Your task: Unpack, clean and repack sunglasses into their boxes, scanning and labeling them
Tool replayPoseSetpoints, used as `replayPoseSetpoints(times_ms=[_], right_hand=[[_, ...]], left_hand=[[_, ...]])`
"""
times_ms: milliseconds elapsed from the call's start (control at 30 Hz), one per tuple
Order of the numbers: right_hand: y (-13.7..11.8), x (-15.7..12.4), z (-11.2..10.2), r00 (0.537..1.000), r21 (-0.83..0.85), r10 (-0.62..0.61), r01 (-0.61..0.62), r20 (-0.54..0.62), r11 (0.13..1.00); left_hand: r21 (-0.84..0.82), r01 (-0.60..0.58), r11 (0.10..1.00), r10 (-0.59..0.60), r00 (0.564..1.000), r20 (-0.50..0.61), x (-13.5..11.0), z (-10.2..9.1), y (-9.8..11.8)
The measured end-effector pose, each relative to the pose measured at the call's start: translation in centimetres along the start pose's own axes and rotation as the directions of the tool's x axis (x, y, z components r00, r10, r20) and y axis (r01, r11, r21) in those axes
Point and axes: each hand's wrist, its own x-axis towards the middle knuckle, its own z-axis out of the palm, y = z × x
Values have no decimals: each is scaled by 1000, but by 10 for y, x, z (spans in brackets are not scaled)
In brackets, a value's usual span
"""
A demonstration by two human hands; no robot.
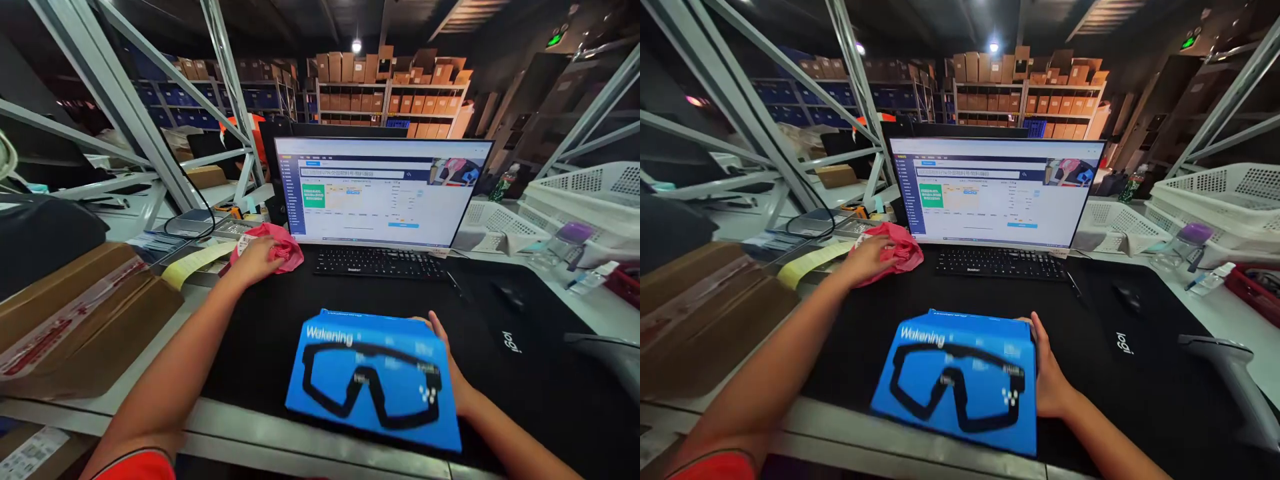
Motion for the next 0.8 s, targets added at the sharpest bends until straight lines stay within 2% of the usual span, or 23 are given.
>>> replayPoseSetpoints(times_ms=[33,67,100,133,167,200,300,400,433,533,633,700,767,800], right_hand=[[-2,3,0,999,-3,-28,28,30,1000],[-3,7,0,998,-8,-34,35,58,999],[-5,10,-1,997,-6,-14,14,82,1000],[-6,13,-2,995,10,32,-33,97,999],[-7,16,-4,989,37,84,-89,118,995],[-9,18,-6,982,73,132,-142,136,987],[-17,26,-12,969,191,215,-236,122,953],[-28,40,-20,967,203,251,-237,-46,950],[-32,48,-24,959,180,260,-238,-110,955],[-43,79,-36,931,131,285,-260,-230,957],[-53,106,-47,914,94,292,-277,-282,956],[-62,110,-48,892,-27,174,-204,-418,979],[-76,100,-43,826,-273,-95,-73,-556,959],[-84,92,-38,787,-416,-262,8,-558,909]], left_hand=[[-70,-65,995,65,998,-4,-21,-1,8],[-300,-233,925,251,968,23,-44,-2,16],[-488,-347,801,431,900,68,-65,-1,25],[-595,-380,708,549,826,126,-84,2,32],[-623,-371,689,599,775,202,-100,6,39],[-628,-347,696,600,762,244,-111,11,46],[-669,-246,701,533,805,263,-120,37,62],[-814,-170,556,520,835,181,-109,63,78],[-858,-133,496,487,861,148,-105,69,84],[-943,25,331,215,971,101,-100,77,106],[-967,104,234,6,994,108,-102,79,122],[-968,113,223,-40,993,107,-104,79,128],[-970,128,208,-82,990,113,-105,79,129],[-970,138,199,-97,988,120,-106,79,128]])
